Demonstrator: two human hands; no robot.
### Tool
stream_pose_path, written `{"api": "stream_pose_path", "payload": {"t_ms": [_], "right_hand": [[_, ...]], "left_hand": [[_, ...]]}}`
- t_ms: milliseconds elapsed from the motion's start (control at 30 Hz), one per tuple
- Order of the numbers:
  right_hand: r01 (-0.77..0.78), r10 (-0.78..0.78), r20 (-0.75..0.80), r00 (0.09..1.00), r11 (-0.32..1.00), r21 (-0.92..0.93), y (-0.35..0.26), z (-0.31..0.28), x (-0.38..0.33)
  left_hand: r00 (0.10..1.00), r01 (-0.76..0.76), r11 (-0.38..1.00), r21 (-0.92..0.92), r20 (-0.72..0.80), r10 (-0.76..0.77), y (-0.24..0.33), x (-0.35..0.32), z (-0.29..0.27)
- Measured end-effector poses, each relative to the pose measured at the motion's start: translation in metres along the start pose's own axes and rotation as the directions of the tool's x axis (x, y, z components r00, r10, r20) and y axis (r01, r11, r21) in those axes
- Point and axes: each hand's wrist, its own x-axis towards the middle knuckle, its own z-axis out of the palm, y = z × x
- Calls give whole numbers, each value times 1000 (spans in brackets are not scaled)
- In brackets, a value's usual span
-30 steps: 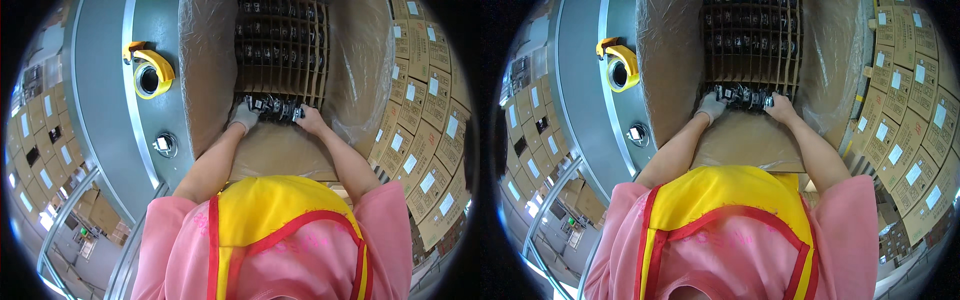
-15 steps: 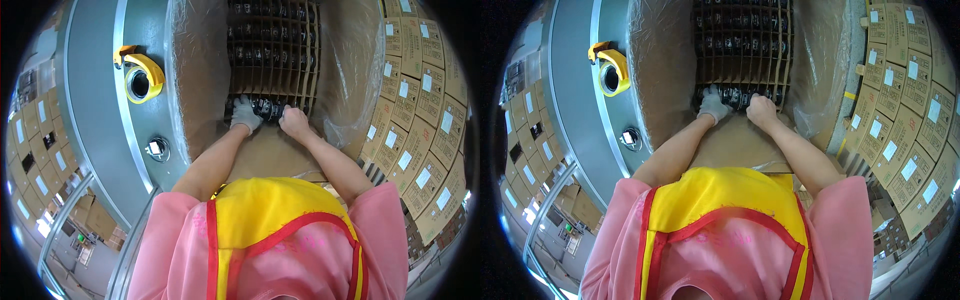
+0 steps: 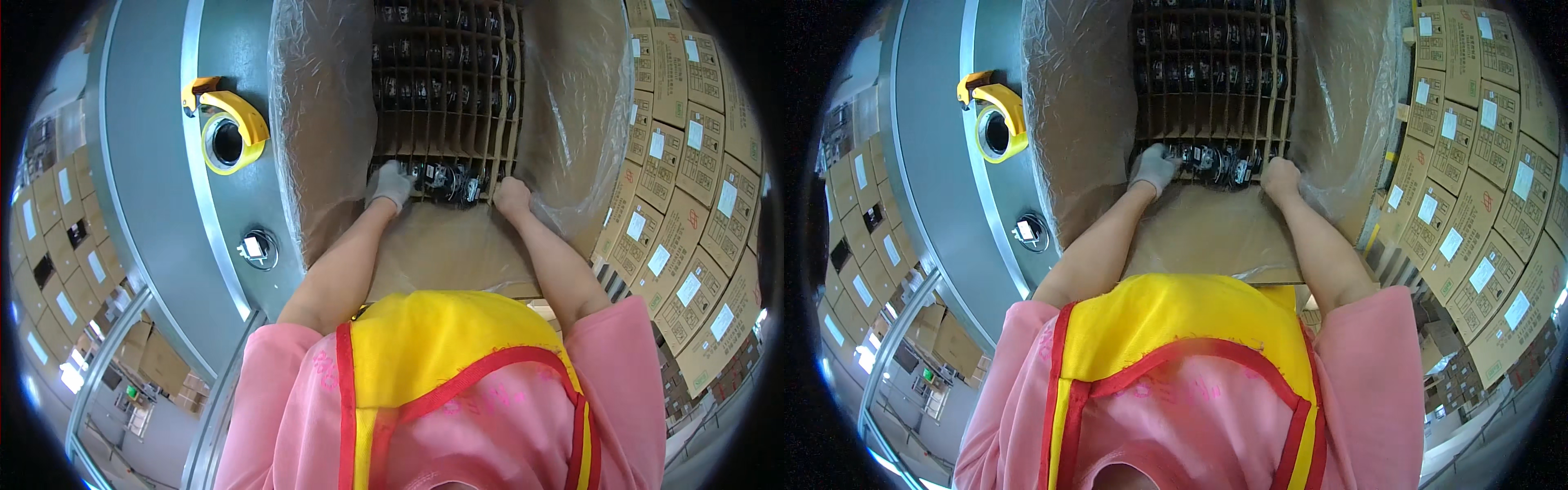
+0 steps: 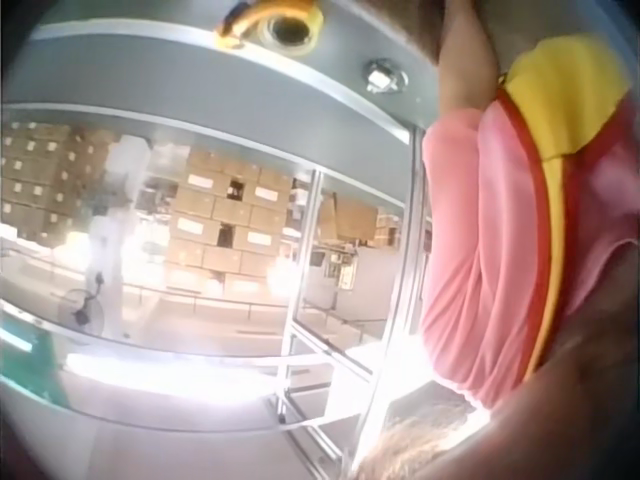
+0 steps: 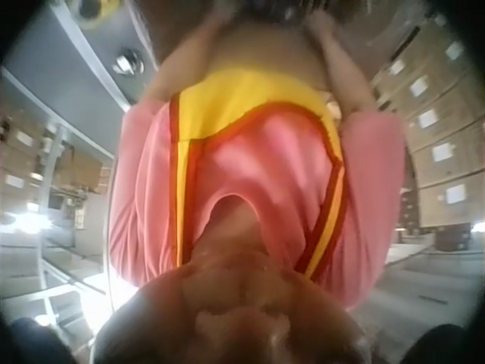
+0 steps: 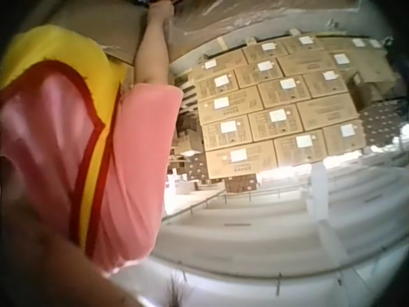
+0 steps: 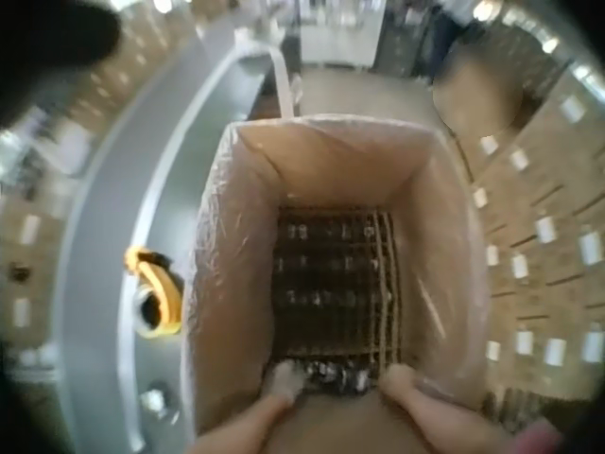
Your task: The person packs small electronic components from a conveyor belt into a cardboard box with protective cardboard dividers and a plastic liner, placing each component into its own section by hand while wearing gloves.
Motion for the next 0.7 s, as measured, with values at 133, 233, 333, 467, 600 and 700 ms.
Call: {"api": "stream_pose_path", "payload": {"t_ms": [133,233,333,467,600,700], "right_hand": [[132,-151,68,986,963,234,-32,-6,-5],[138,-152,64,986,973,185,-33,-2,-4],[162,-202,111,973,942,293,-13,-2,8],[208,-271,161,949,922,326,-17,7,19],[86,-152,157,976,927,364,-10,12,20],[-27,-48,197,979,932,361,1,11,26]], "left_hand": [[990,-136,989,56,-16,137,3,-3,37],[981,-168,969,180,-64,182,8,2,42],[983,-174,974,143,-39,181,17,1,39],[992,-128,991,46,-7,128,10,17,35],[979,-136,991,-16,-157,132,-1,12,27],[980,-106,994,-25,-170,100,-1,14,25]]}}
